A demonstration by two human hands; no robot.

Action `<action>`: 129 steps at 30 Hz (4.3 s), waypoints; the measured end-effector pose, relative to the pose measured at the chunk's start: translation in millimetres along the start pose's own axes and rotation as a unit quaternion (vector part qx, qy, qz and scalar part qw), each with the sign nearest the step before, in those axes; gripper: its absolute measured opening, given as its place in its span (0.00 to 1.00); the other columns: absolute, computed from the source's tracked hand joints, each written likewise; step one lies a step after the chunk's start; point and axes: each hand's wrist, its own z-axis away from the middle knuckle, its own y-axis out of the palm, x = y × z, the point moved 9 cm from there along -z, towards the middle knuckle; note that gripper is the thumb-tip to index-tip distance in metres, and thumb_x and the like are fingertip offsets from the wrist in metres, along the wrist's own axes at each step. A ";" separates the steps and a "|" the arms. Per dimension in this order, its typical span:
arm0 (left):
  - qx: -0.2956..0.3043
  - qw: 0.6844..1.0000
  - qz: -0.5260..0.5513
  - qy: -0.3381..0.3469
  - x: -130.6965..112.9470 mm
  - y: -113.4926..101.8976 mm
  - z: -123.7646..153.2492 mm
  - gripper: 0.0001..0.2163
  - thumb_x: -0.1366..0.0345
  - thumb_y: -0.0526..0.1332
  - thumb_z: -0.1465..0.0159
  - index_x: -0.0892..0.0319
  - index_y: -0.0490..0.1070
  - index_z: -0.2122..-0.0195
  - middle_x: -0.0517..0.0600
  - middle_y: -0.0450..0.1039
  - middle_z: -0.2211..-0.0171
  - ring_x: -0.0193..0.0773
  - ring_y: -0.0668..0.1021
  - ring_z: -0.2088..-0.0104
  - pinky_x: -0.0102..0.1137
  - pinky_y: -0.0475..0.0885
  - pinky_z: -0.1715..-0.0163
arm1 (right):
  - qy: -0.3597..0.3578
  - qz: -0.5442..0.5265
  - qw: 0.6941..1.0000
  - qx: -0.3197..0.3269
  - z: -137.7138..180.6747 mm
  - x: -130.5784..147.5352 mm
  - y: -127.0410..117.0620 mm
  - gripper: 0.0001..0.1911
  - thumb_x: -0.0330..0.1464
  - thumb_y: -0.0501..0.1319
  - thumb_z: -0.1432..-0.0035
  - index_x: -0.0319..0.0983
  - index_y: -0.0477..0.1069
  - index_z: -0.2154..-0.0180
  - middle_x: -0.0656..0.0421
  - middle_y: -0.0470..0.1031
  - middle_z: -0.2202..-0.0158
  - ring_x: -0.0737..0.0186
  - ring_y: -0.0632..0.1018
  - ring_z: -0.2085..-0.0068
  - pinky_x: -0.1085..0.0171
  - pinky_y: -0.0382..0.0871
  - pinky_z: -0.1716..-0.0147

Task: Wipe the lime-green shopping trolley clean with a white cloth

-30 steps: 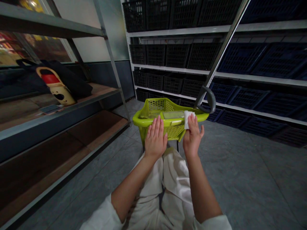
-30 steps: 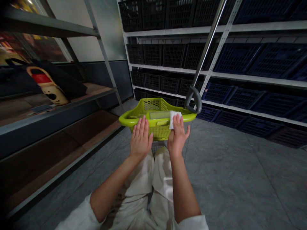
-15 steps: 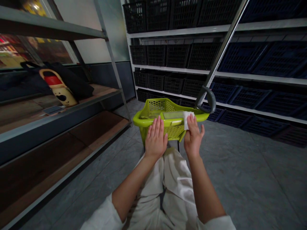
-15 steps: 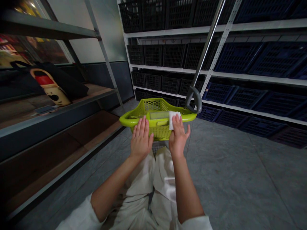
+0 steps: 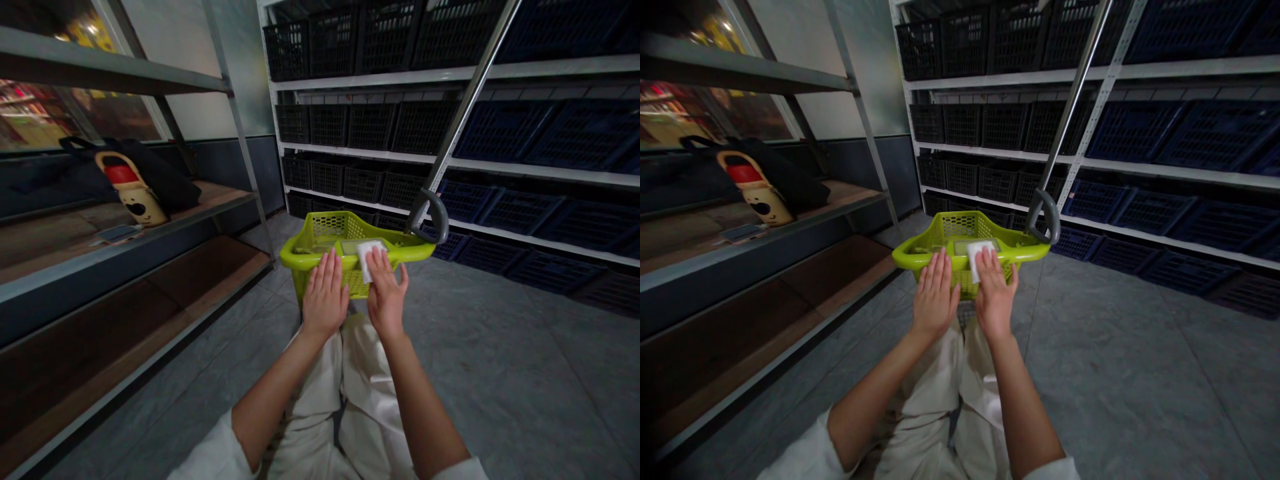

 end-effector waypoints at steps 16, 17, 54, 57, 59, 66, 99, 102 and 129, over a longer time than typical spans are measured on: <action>-0.005 1.000 0.016 -0.005 -0.9 -1.8 -1.1 0.32 0.62 0.49 0.29 0.67 0.38 0.28 0.61 0.47 0.28 0.47 0.50 0.28 0.45 0.54 0.31 | 0.046 0.007 0.999 -0.006 1.2 -2.6 3.6 0.35 0.23 0.45 0.39 0.47 0.55 0.32 0.55 0.62 0.32 0.60 0.60 0.30 0.41 0.36 0.31; -0.005 1.000 0.015 -0.005 -0.9 -2.5 -1.1 0.32 0.62 0.49 0.29 0.67 0.38 0.28 0.61 0.47 0.28 0.47 0.51 0.28 0.45 0.54 0.32 | 0.085 0.008 0.996 -0.031 3.0 -18.7 0.3 0.35 0.23 0.45 0.39 0.47 0.56 0.32 0.54 0.62 0.32 0.59 0.61 0.30 0.40 0.38 0.32; -0.004 1.000 0.004 -0.017 -7.9 4.8 -0.8 0.32 0.61 0.49 0.28 0.69 0.39 0.28 0.62 0.45 0.28 0.47 0.49 0.28 0.45 0.54 0.31 | 0.147 0.020 0.985 -0.082 4.4 -29.0 -3.9 0.35 0.24 0.44 0.40 0.45 0.56 0.32 0.53 0.61 0.32 0.57 0.60 0.30 0.41 0.45 0.33; -0.005 1.000 -0.003 -0.021 -5.7 8.3 0.4 0.30 0.63 0.48 0.28 0.68 0.40 0.28 0.60 0.46 0.28 0.46 0.49 0.27 0.44 0.54 0.31 | 0.042 0.022 0.999 -0.018 0.7 18.0 11.1 0.36 0.23 0.46 0.40 0.45 0.54 0.31 0.55 0.62 0.32 0.61 0.58 0.29 0.46 0.43 0.32; -0.006 1.000 -0.004 -0.019 -3.7 8.8 1.1 0.30 0.65 0.48 0.28 0.67 0.41 0.28 0.59 0.48 0.28 0.45 0.49 0.28 0.43 0.55 0.32 | -0.026 0.018 0.999 0.016 3.2 39.9 18.0 0.37 0.23 0.47 0.40 0.44 0.51 0.31 0.56 0.62 0.32 0.64 0.58 0.29 0.49 0.41 0.31; -0.002 1.000 -0.001 -0.014 -6.8 2.9 -0.5 0.31 0.62 0.49 0.29 0.71 0.41 0.29 0.62 0.46 0.28 0.47 0.49 0.28 0.45 0.54 0.31 | 0.097 0.030 0.990 -0.098 8.9 -35.2 -4.3 0.37 0.22 0.44 0.41 0.46 0.54 0.32 0.53 0.63 0.32 0.58 0.62 0.31 0.42 0.47 0.34; -0.014 1.000 0.010 -0.010 -5.0 2.7 0.4 0.33 0.59 0.50 0.29 0.69 0.38 0.28 0.62 0.46 0.28 0.47 0.50 0.28 0.45 0.52 0.31 | 0.121 0.048 0.989 -0.067 0.7 -34.2 -14.0 0.33 0.23 0.45 0.39 0.44 0.58 0.33 0.52 0.63 0.33 0.59 0.64 0.32 0.44 0.44 0.33; -0.016 1.000 0.013 -0.016 -4.1 4.5 0.8 0.32 0.60 0.49 0.28 0.68 0.38 0.28 0.61 0.46 0.28 0.47 0.49 0.27 0.44 0.53 0.32 | 0.046 0.042 0.998 -0.008 -2.9 11.2 -1.2 0.33 0.23 0.46 0.39 0.43 0.57 0.33 0.53 0.63 0.33 0.60 0.61 0.31 0.45 0.40 0.32; -0.009 1.000 0.006 -0.011 -3.2 3.0 0.2 0.32 0.60 0.49 0.28 0.68 0.39 0.28 0.61 0.47 0.28 0.46 0.50 0.28 0.44 0.53 0.31 | 0.140 0.022 0.987 -0.078 -3.9 -34.2 -9.8 0.34 0.23 0.45 0.41 0.44 0.60 0.35 0.52 0.64 0.33 0.56 0.63 0.31 0.39 0.44 0.34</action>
